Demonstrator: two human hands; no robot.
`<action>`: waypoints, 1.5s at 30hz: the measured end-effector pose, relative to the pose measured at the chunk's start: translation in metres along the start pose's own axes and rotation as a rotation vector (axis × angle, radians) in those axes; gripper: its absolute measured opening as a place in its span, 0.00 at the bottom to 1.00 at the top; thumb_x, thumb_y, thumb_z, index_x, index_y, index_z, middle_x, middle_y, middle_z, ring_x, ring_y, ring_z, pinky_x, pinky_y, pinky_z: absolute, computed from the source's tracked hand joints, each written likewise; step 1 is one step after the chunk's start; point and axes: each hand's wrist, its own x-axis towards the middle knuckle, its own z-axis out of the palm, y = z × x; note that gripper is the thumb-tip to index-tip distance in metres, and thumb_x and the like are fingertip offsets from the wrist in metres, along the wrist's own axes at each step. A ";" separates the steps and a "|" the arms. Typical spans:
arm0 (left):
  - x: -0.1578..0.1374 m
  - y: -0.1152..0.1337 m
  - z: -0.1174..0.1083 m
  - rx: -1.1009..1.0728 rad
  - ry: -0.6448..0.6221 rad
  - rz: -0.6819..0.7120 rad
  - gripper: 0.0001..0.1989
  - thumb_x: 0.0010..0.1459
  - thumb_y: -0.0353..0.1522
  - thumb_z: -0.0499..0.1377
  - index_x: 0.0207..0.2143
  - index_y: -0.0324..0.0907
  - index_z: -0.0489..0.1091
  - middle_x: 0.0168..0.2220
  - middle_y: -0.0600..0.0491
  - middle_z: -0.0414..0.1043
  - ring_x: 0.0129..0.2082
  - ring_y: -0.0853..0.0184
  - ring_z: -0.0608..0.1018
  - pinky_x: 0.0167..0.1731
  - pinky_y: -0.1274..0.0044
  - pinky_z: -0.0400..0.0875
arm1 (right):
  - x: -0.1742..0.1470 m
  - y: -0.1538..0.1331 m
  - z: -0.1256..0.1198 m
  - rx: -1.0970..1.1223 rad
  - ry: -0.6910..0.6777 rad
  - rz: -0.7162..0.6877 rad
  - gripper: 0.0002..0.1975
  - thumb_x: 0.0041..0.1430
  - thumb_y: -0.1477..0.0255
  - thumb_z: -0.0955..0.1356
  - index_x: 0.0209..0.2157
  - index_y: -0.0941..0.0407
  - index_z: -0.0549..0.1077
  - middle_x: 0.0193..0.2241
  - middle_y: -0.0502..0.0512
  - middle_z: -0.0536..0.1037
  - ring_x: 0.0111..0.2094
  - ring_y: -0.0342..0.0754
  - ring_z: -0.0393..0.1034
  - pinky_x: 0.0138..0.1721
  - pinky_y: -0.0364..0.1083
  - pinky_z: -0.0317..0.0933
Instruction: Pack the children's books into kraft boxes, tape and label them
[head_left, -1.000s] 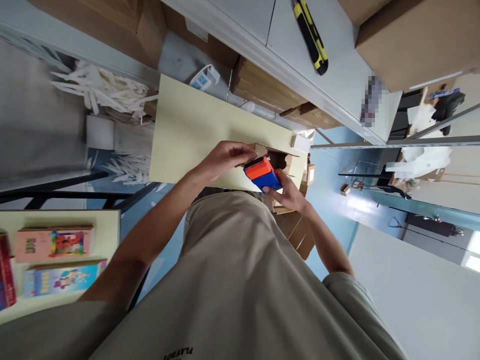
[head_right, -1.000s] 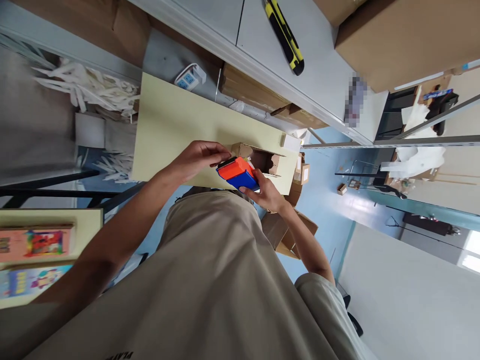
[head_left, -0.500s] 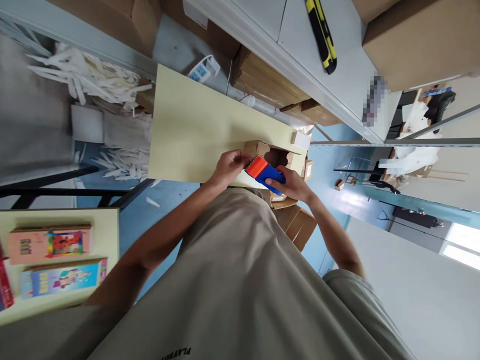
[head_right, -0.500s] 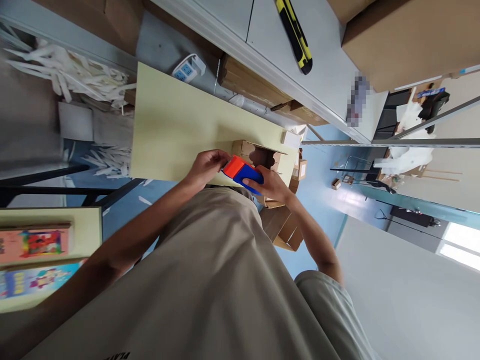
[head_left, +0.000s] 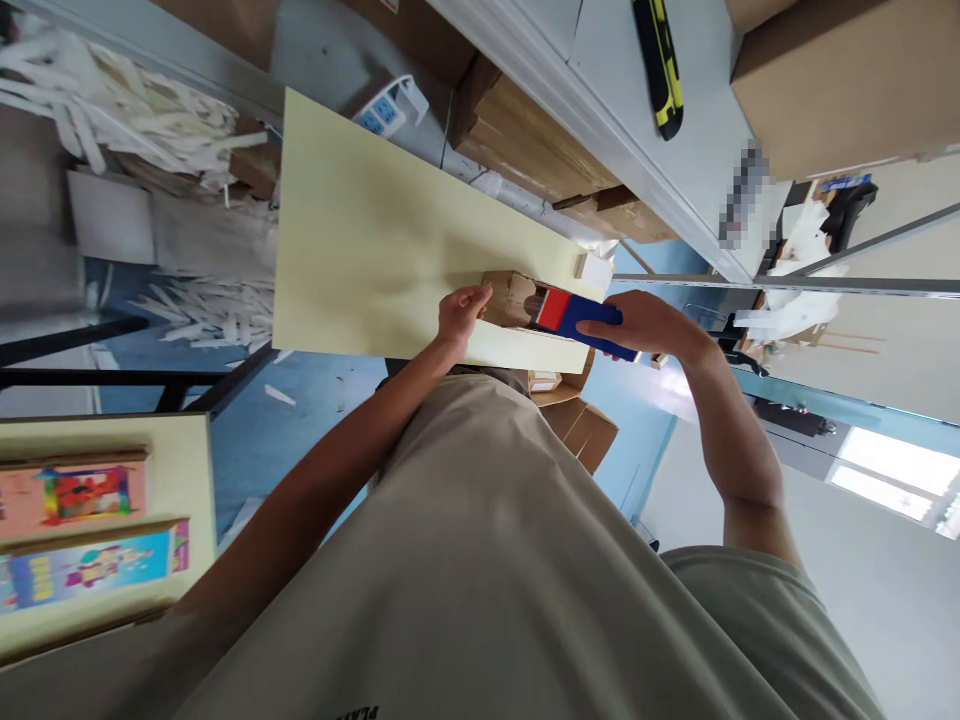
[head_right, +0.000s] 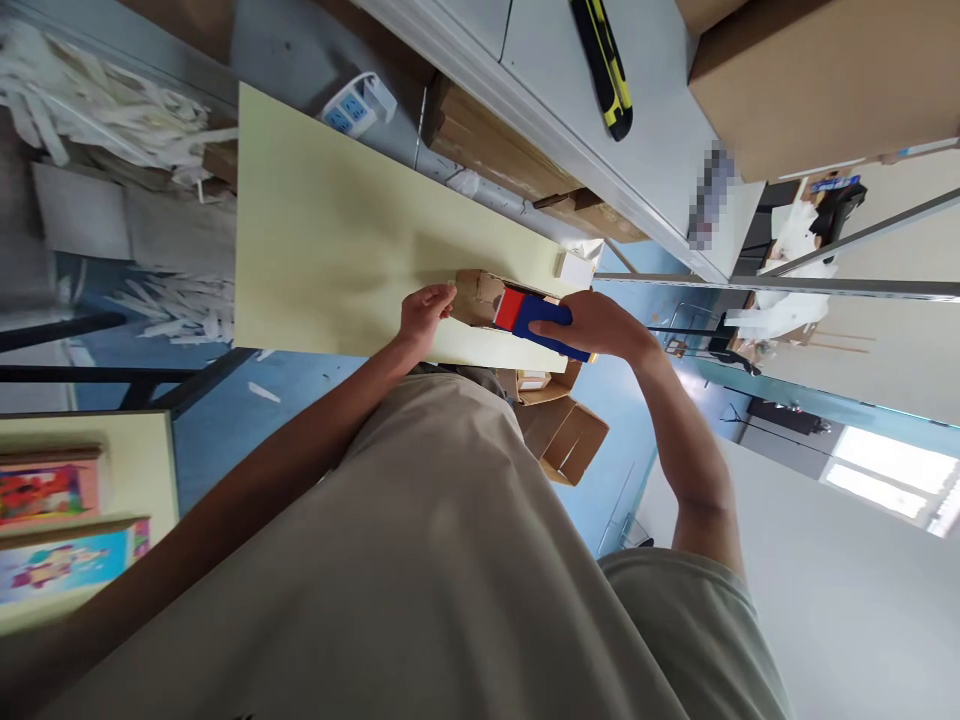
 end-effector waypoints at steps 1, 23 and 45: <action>0.003 -0.005 0.003 -0.007 0.028 -0.008 0.17 0.60 0.39 0.82 0.30 0.43 0.80 0.27 0.56 0.76 0.27 0.71 0.73 0.32 0.77 0.69 | 0.005 -0.006 -0.002 -0.014 -0.005 -0.001 0.36 0.71 0.33 0.70 0.36 0.54 0.81 0.30 0.62 0.87 0.33 0.57 0.84 0.37 0.52 0.70; 0.048 -0.106 0.019 0.245 0.199 0.167 0.17 0.68 0.46 0.73 0.50 0.45 0.83 0.47 0.45 0.85 0.47 0.57 0.86 0.54 0.66 0.83 | 0.042 -0.021 0.004 -0.272 0.039 0.062 0.32 0.76 0.40 0.70 0.40 0.57 0.83 0.32 0.64 0.86 0.37 0.59 0.82 0.40 0.53 0.66; 0.011 -0.062 0.006 0.760 -0.420 0.669 0.71 0.60 0.50 0.81 0.89 0.47 0.41 0.84 0.30 0.55 0.82 0.34 0.66 0.79 0.49 0.68 | 0.030 -0.029 0.019 -0.330 0.066 0.063 0.32 0.75 0.41 0.69 0.46 0.57 0.85 0.39 0.69 0.88 0.45 0.66 0.85 0.44 0.54 0.71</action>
